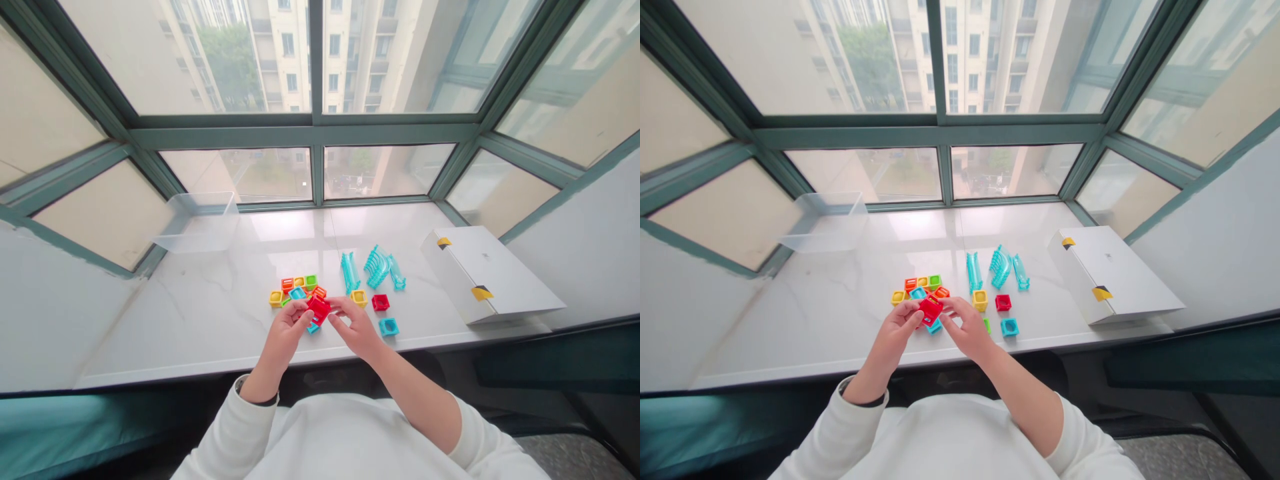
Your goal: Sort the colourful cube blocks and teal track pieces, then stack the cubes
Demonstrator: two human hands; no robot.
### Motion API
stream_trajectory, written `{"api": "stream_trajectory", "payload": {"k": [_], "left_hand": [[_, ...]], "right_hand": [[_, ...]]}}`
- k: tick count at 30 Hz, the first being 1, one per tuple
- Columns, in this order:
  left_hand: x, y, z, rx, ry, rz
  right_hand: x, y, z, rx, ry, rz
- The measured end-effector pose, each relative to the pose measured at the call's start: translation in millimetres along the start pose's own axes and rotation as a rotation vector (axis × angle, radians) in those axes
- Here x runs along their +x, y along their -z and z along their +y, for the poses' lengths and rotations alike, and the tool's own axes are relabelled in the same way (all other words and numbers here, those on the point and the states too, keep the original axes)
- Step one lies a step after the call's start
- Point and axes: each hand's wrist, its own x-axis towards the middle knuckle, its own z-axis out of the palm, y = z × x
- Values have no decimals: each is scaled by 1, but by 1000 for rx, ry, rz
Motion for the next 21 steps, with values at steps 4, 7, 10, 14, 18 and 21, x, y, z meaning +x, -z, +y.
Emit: {"api": "stream_trajectory", "payload": {"k": [4, 7, 10, 14, 18, 21], "left_hand": [[0, -2, 3, 33, -14, -1], [0, -5, 6, 47, -26, 1], [-1, -8, 8, 51, -44, -24], [-1, -12, 11, 83, -81, -71], [2, -18, 15, 73, -115, -102], [3, -24, 19, 61, -116, -112]], "right_hand": [[-3, 2, 3, 17, -22, -5], [-4, 2, 7, 45, -41, -1], [-5, 2, 9, 92, -75, 21], [-3, 6, 5, 136, -77, -16], [1, 10, -3, 151, -67, -65], [2, 12, -1, 187, -94, -64]]}}
